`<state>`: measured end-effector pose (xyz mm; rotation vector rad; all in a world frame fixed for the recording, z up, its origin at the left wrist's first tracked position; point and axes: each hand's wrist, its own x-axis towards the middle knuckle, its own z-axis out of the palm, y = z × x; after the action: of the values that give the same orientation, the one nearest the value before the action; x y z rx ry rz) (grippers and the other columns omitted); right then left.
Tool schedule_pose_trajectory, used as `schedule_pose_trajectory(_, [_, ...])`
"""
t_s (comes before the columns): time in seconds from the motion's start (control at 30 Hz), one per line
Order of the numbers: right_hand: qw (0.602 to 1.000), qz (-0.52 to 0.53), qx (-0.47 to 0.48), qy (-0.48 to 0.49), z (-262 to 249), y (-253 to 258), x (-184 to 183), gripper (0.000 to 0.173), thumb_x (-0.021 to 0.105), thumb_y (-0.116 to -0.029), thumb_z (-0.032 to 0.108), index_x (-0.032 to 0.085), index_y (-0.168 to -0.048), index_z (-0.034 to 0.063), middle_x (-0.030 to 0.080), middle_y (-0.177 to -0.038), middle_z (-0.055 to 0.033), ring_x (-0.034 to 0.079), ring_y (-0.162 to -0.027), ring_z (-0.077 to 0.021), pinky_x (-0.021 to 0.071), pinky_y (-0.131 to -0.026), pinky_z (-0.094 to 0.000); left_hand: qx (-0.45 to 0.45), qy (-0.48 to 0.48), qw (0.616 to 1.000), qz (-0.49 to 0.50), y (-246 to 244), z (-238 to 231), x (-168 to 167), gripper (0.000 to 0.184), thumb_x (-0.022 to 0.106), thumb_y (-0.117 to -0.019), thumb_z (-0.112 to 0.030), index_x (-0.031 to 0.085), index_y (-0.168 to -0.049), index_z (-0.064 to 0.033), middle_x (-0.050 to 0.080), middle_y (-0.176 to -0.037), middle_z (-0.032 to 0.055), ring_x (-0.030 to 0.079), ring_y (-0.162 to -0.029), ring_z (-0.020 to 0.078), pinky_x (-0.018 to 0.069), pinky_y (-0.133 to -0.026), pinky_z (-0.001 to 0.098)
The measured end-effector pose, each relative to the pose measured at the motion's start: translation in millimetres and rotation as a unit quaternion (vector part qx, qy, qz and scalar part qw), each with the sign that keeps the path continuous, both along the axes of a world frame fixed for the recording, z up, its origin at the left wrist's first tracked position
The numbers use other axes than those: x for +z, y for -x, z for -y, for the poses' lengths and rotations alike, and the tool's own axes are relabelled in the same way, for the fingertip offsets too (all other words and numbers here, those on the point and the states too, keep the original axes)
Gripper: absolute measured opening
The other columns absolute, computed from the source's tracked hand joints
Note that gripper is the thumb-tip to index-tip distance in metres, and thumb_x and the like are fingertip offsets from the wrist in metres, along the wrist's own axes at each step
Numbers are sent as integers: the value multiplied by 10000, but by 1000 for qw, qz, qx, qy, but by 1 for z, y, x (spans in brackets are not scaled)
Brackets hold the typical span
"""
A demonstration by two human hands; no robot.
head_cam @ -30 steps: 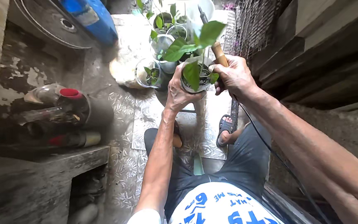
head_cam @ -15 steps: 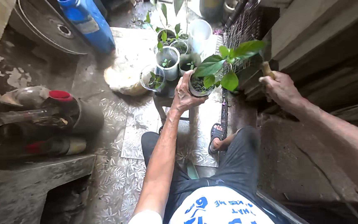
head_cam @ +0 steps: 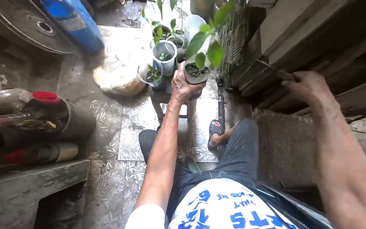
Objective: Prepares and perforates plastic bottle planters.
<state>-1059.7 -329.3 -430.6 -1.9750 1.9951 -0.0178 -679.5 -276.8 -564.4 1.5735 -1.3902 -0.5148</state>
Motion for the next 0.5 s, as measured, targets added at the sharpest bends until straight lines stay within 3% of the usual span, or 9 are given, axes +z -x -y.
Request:
schedule_pose_trajectory(0.07, [999, 24, 43, -17, -31, -19, -19, 376, 560, -1066, 356, 648, -1307, 80, 668, -1160, -313, 626, -1088, -555, 442, -882, -779, 30, -1, 999, -11, -1, -1, 4, 1021, 935, -600, -478, 534, -1434, -45, 654, -1332, 173, 624, -1253, 273, 482, -1086, 468])
schedule_pose_trajectory(0.13, [994, 50, 98, -13, -60, -29, -42, 333, 565, -1070, 337, 644, -1300, 110, 687, -1085, -295, 654, -991, -550, 466, -790, -772, 60, -20, 998, -27, -3, -1, 6, 995, 932, -605, -474, 545, -1423, -59, 662, -1325, 149, 629, -1248, 242, 495, -1084, 460])
schedule_pose_trajectory(0.3, [984, 104, 145, -21, -99, -44, -82, 378, 526, -1083, 376, 575, -1278, 55, 664, -887, -256, 670, -767, -489, 507, -639, -677, 107, -2, 993, -39, -11, 1, -1, 989, 932, -642, -456, 516, -1419, -7, 655, -1335, 141, 628, -1250, 189, 499, -1096, 390])
schedule_pose_trajectory(0.37, [982, 113, 143, -40, -95, -47, -94, 418, 527, -1081, 397, 548, -1284, 32, 660, -877, -257, 674, -790, -490, 511, -662, -666, 101, 10, 994, -48, -12, 2, 0, 954, 936, -653, -400, 509, -1401, 9, 633, -1345, 152, 607, -1259, 183, 488, -1096, 359])
schedule_pose_trajectory(0.5, [978, 106, 175, -28, -80, -49, -114, 398, 520, -1076, 385, 626, -1139, 6, 679, -919, -252, 689, -861, -475, 514, -715, -652, 59, 45, 994, -82, -16, 3, 0, 904, 926, -682, -327, 479, -1382, 29, 603, -1340, 167, 601, -1244, 193, 512, -1071, 354])
